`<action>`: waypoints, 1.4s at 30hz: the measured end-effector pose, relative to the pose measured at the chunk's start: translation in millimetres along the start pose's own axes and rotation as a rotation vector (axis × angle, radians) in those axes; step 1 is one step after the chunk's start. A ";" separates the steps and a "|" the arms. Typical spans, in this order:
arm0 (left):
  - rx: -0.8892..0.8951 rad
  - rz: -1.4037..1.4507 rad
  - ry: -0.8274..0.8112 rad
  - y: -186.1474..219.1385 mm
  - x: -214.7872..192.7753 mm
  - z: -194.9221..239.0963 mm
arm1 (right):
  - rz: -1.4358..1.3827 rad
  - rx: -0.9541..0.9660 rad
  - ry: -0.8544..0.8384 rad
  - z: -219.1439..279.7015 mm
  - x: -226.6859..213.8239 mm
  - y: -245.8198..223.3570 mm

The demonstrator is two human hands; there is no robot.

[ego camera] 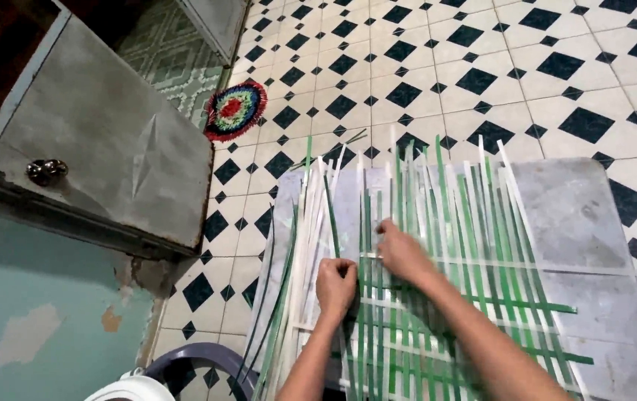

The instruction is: The person weaves a mat by hand using green and white plastic strips on a tiled floor. They interlace the strips in a regular pattern, adjusting the alignment as the mat grows.

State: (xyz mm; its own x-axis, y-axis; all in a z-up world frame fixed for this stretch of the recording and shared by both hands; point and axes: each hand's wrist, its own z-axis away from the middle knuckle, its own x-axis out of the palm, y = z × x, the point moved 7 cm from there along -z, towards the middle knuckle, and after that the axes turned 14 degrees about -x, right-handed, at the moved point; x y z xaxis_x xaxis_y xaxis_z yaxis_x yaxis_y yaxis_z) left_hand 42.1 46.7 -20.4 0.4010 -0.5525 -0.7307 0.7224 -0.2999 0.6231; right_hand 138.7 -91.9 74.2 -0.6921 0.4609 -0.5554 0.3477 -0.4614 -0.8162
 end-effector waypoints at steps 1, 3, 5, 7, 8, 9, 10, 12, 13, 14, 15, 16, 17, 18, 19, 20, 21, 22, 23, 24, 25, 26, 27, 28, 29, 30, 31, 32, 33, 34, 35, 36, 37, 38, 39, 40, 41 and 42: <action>-0.003 0.003 -0.003 -1.6 1.8 -0.4 | 0.003 0.003 -0.003 11.4 -14.3 9.8; 0.000 0.002 0.024 -5.6 2.9 -1.3 | 0.013 0.199 0.272 39.6 -60.6 39.8; -0.007 0.041 0.046 -14.0 10.5 -6.5 | 0.432 0.049 0.434 57.6 -89.5 176.1; -0.019 0.091 0.075 -18.9 14.6 -9.5 | 0.856 -0.131 0.582 113.5 -117.8 244.2; 0.005 0.078 0.072 -17.7 15.6 -9.5 | 0.844 0.103 0.514 134.3 -132.8 279.0; 0.028 0.063 0.074 -17.8 14.6 -9.4 | 0.823 0.337 0.454 157.2 -146.5 312.9; 0.015 0.079 0.081 -21.0 16.6 -10.0 | 0.838 0.322 0.446 160.6 -145.9 326.2; 0.078 0.095 0.115 -21.0 18.2 -10.6 | 0.579 0.205 0.583 167.8 -148.2 353.6; 0.068 0.103 0.124 -20.1 15.8 -8.8 | 0.585 0.192 0.575 164.8 -147.5 364.0; 0.056 0.103 0.101 -18.5 15.8 -7.2 | 0.650 0.115 0.577 160.7 -147.9 369.1; 0.049 0.100 0.077 -16.4 15.0 -7.1 | 0.711 0.041 0.584 157.0 -145.7 374.5; 0.045 0.104 0.086 -19.1 16.8 -9.7 | 0.712 0.030 0.581 149.4 -146.1 370.3; 0.066 0.096 0.085 -20.5 19.4 -11.4 | 0.711 0.003 0.571 145.0 -142.6 365.9; 0.088 0.087 0.084 -21.4 22.9 -13.2 | 0.710 -0.025 0.561 140.7 -139.7 362.3; 0.091 0.085 0.081 -21.0 21.9 -11.2 | 0.709 -0.020 0.564 137.0 -137.2 358.0; 0.090 0.121 0.130 -21.0 17.0 -8.8 | 0.684 -0.036 0.570 133.1 -134.8 353.3; 0.090 0.160 0.178 -19.4 12.9 -6.3 | 0.662 -0.051 0.578 130.0 -134.6 348.4; 0.096 0.160 0.173 -20.1 15.1 -12.3 | 0.663 -0.045 0.582 130.8 -136.3 344.7; -0.011 0.185 0.192 -28.6 15.2 -20.7 | 0.661 -0.002 0.551 128.9 -137.3 343.8; -0.119 0.209 0.210 -37.4 15.5 -28.1 | 0.658 0.040 0.520 127.3 -138.0 342.7; -0.118 0.210 0.210 -30.7 7.1 -29.0 | 0.658 0.040 0.520 126.5 -139.3 342.9; -0.134 0.160 0.179 -24.5 1.5 -30.4 | 0.640 0.051 0.501 125.3 -139.5 344.6; -0.149 0.112 0.149 -17.6 -3.5 -32.3 | 0.623 0.061 0.483 123.4 -141.3 346.4; -0.147 0.115 0.150 -14.6 -5.7 -32.8 | 0.625 0.060 0.486 123.5 -141.3 345.1; -0.101 0.015 0.156 -7.1 -7.6 -33.8 | 0.624 0.070 0.483 123.1 -141.2 344.4; -0.056 -0.086 0.163 0.8 -9.1 -34.5 | 0.623 0.080 0.481 122.7 -141.7 343.7; -0.051 -0.087 0.165 1.0 -7.5 -39.5 | 0.620 0.080 0.486 121.0 -143.2 342.4; 0.078 -0.096 0.214 9.7 -8.1 -41.7 | 0.613 0.106 0.473 119.3 -144.0 343.4; 0.209 -0.106 0.259 16.3 -7.5 -41.7 | 0.605 0.135 0.459 120.2 -142.9 345.1; 0.214 -0.108 0.258 20.9 -12.5 -40.6 | 0.602 0.138 0.464 121.6 -143.1 333.8; 0.309 -0.174 0.194 31.9 -10.8 -37.7 | 0.575 0.160 0.443 122.5 -142.8 325.0; 0.404 -0.239 0.130 42.4 -8.9 -33.8 | 0.548 0.183 0.422 123.3 -142.8 316.0; 0.410 -0.241 0.130 42.9 -8.5 -34.5 | 0.545 0.184 0.428 122.5 -144.7 320.2; 0.425 -0.324 0.058 42.9 -1.4 -35.3 | 0.576 0.187 0.406 120.9 -145.4 324.1; 0.435 -0.407 -0.015 39.7 4.4 -35.2 | 0.605 0.189 0.379 118.7 -144.0 327.7; 0.436 -0.411 -0.014 36.2 12.0 -43.8 | 0.601 0.189 0.381 119.1 -142.1 331.3; 0.452 -0.497 -0.009 33.2 22.8 -52.0 | 0.615 0.231 0.390 121.1 -142.7 337.1; 0.467 -0.582 -0.005 29.9 33.6 -60.4 | 0.630 0.273 0.400 123.0 -143.2 342.9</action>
State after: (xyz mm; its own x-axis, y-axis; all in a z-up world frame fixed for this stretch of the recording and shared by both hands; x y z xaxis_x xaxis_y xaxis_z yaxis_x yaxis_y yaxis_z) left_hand 111.2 66.1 -43.2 0.0233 -0.2062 -0.9782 0.5022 -0.8436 0.1898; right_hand 279.3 -409.4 -106.6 -0.1195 0.2649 -0.9568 0.3952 -0.8714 -0.2906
